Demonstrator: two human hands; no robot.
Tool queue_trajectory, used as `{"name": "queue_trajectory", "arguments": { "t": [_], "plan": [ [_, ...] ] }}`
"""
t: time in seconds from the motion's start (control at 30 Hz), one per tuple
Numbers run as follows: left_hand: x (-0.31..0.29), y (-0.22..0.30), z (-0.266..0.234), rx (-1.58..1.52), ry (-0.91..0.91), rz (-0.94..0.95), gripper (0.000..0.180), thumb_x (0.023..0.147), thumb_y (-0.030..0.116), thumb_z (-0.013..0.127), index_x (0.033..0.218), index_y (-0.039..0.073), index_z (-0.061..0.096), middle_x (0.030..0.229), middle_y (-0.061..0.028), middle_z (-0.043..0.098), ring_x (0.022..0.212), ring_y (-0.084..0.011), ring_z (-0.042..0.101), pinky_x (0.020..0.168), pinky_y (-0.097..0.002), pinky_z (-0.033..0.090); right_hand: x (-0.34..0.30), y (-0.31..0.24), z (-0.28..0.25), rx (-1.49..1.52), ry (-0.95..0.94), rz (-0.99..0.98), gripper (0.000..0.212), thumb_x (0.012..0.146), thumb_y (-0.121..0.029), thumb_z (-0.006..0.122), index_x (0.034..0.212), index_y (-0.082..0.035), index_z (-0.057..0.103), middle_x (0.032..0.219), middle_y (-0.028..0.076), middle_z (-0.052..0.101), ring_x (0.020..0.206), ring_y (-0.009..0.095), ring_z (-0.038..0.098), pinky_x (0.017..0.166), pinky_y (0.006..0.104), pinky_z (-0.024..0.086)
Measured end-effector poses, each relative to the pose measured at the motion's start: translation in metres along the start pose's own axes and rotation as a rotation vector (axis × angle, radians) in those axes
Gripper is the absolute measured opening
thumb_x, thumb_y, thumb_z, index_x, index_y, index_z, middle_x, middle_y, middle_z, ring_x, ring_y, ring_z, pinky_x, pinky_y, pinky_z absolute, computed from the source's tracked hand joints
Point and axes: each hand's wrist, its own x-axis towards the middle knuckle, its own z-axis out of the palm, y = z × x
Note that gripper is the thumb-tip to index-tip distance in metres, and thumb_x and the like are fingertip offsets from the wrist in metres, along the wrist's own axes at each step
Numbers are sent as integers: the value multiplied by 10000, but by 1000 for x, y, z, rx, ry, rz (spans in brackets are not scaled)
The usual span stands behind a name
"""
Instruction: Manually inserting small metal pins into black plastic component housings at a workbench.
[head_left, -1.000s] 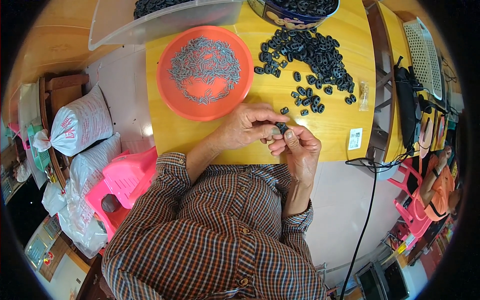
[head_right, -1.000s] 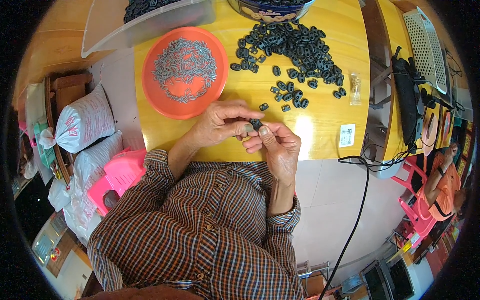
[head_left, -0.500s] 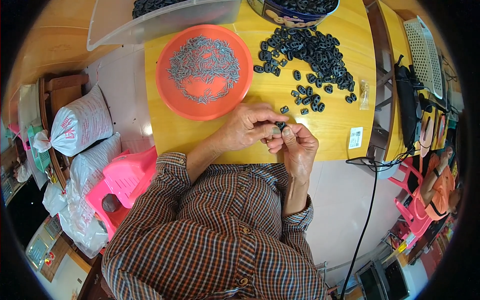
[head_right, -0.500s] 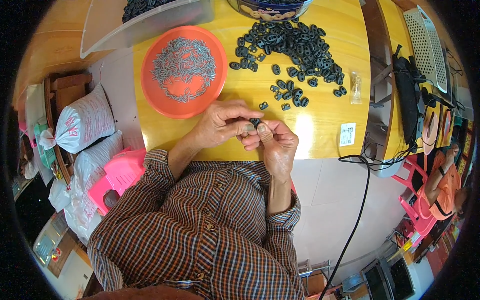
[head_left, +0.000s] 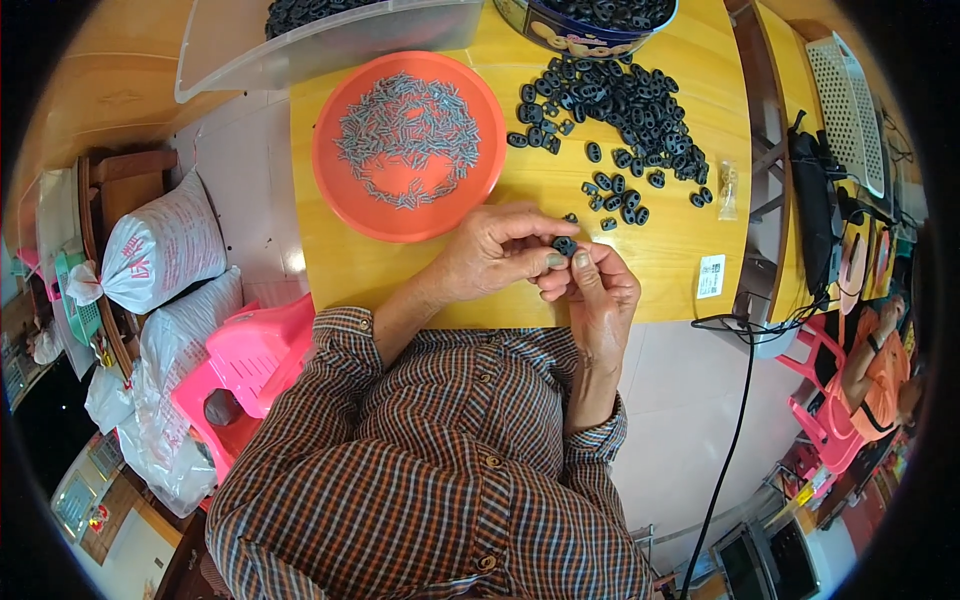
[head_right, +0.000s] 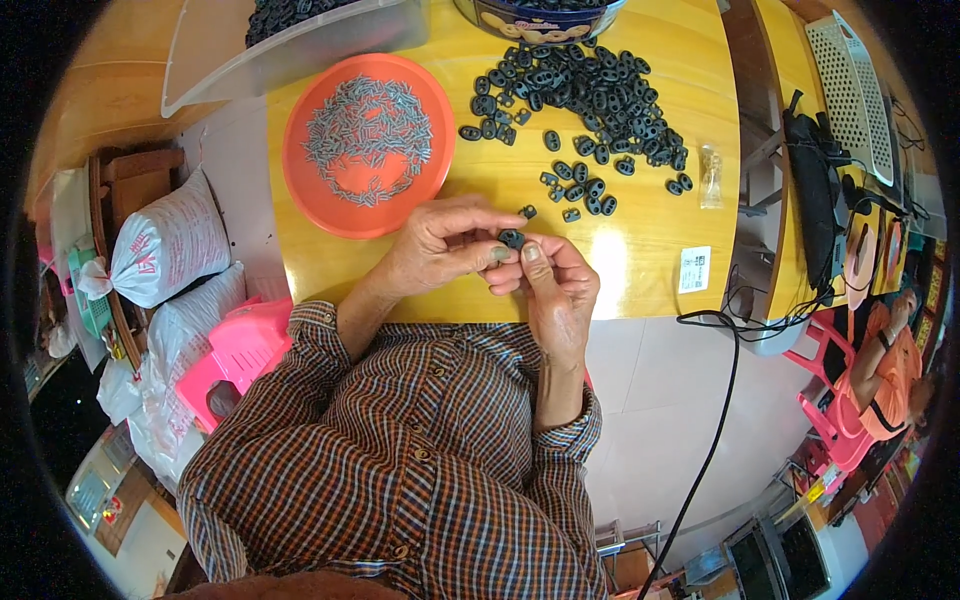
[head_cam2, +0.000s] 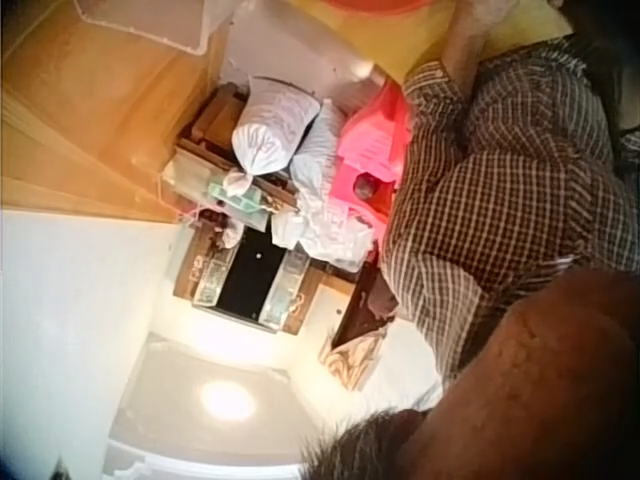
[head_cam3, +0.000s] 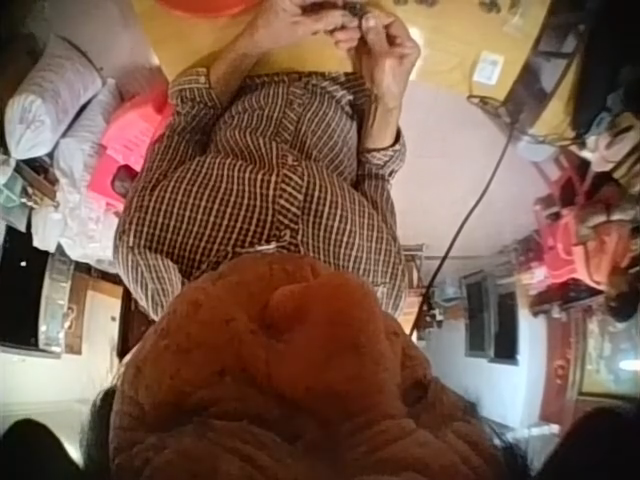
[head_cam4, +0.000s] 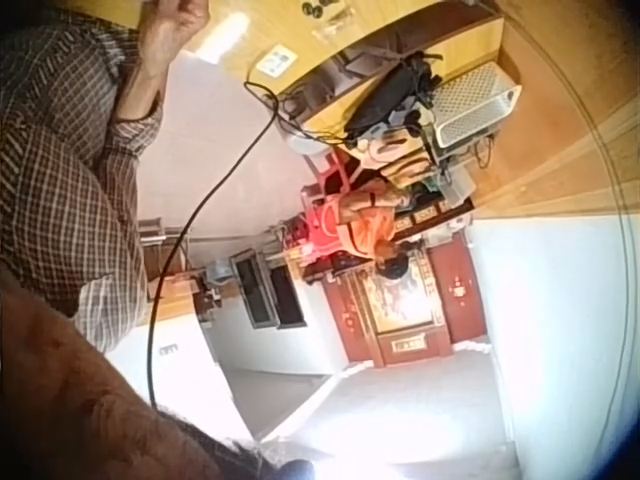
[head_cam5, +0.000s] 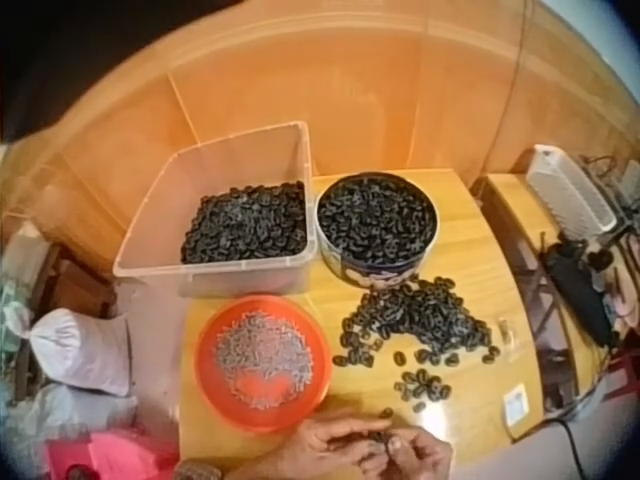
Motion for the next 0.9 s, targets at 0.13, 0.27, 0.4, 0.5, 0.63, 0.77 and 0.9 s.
{"name": "queue_trajectory", "arguments": {
  "t": [0.13, 0.27, 0.4, 0.5, 0.63, 0.77, 0.9],
  "plan": [
    [-1, -4, -2, 120, -6, 28, 347, 775, 11, 692, 1115, 63, 647, 774, 14, 547, 636, -35, 529, 535, -182, 430, 1, 2, -3, -110, -11, -10, 146, 936, -87, 509, 932, 46, 570, 768, 121, 648, 624, 164, 641, 578, 268, 541],
    [-2, -3, -1, 56, -33, -8, 339, 783, 0, 681, 1116, 52, 642, 790, 6, 550, 656, -40, 547, 545, -189, 446, -1, -1, -1, -135, 23, 18, 152, 932, -104, 522, 914, 41, 565, 736, 109, 640, 599, 147, 626, 561, 254, 527],
    [-3, -5, 0, -42, -25, -70, 340, 777, -11, 673, 1109, 56, 642, 765, 2, 561, 642, -53, 558, 557, -203, 467, -2, -2, -1, -127, 18, 49, 163, 928, -122, 533, 897, 36, 559, 729, 102, 633, 590, 134, 615, 545, 243, 511],
    [-4, -6, -1, -39, -44, -80, 347, 785, -15, 673, 1125, 39, 630, 817, -12, 560, 662, -57, 565, 549, -199, 469, -3, -2, -1, -114, 25, 54, 159, 928, -119, 530, 898, 36, 556, 737, 101, 633, 596, 129, 614, 547, 237, 507],
    [-2, -2, 0, 49, -44, -51, 317, 788, -17, 670, 1100, 22, 634, 807, -10, 570, 654, -58, 565, 547, -198, 467, -3, -2, -1, -135, 19, 49, 149, 930, -105, 520, 901, 38, 553, 741, 98, 632, 595, 125, 609, 554, 230, 502],
    [-1, -4, 0, 69, -80, 8, 295, 793, -16, 666, 1084, 15, 635, 786, -9, 577, 647, -56, 570, 554, -194, 475, -3, 0, -3, -154, -1, 39, 141, 935, -93, 504, 913, 40, 545, 745, 102, 634, 590, 124, 604, 550, 232, 498],
    [-3, -2, 0, -91, -50, -102, 272, 810, -16, 652, 1081, 0, 627, 769, -15, 580, 651, -59, 580, 566, -197, 491, -4, 2, 3, -63, 30, 20, 143, 941, -110, 493, 894, 19, 534, 738, 95, 632, 573, 115, 595, 532, 222, 488]
  ]
}}
